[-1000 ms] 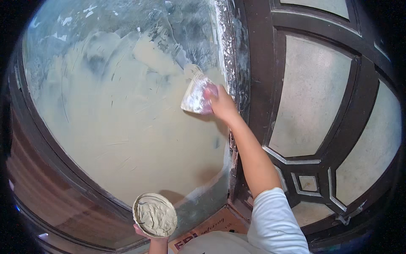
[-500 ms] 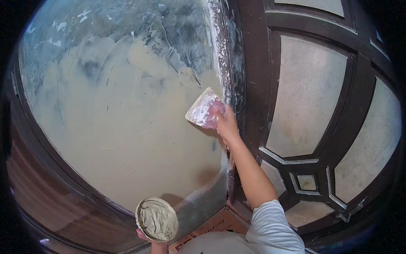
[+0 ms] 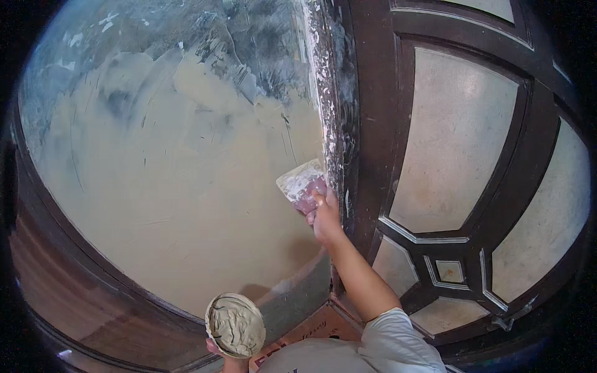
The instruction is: The person applies wall filler to a door frame using a putty knife, taking the filler from a putty container.
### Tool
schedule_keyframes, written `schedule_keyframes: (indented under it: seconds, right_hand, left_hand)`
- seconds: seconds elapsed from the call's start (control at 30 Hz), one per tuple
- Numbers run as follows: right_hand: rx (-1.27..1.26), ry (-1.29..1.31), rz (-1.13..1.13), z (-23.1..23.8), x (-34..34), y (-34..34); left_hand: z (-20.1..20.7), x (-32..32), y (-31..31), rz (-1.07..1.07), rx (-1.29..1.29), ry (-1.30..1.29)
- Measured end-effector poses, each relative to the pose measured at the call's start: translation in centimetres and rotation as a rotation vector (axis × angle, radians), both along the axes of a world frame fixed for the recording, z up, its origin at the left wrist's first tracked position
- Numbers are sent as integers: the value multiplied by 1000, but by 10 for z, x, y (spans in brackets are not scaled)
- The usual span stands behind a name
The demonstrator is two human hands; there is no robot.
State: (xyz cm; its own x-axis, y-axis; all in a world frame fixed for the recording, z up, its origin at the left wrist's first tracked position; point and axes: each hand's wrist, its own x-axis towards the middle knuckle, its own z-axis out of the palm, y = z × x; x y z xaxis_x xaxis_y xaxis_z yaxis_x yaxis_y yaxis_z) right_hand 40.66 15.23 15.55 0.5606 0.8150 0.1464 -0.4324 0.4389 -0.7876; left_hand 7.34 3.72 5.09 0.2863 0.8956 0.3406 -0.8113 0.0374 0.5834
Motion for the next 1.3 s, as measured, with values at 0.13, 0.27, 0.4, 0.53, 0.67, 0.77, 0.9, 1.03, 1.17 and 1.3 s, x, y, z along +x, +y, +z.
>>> schedule_keyframes:
  seconds: [0.13,0.27,0.4,0.53,0.67,0.77,0.9,1.03,1.17,1.3]
  right_hand:
    - [269,-118,-26,96,17,15]
    - [166,-161,21,144,21,34]
    - [-86,-86,-35,11,3,27]
    - [-469,-69,-8,-121,-25,-31]
    - [-166,-130,-71,-76,2,-16]
    - [92,-237,-58,69,13,2]
    - [198,-273,-55,134,16,30]
    - [46,-225,37,31,7,43]
    - [-451,-352,-37,-204,10,21]
    - [-679,-662,-125,-349,26,-28]
  left_hand:
    - [4,7,-3,-4,7,27]
    - [4,11,-10,-1,11,55]
    - [-8,5,-6,5,49,55]
    - [-8,10,-8,24,-42,34]
    - [2,23,-6,-35,-64,-17]
    - [0,28,-4,-48,-79,-8]
    - [11,40,-4,-83,-63,3]
    - [1,31,-3,-50,-41,-32]
    - [-9,29,-3,44,-23,69]
    - [-5,43,-5,-2,-70,41]
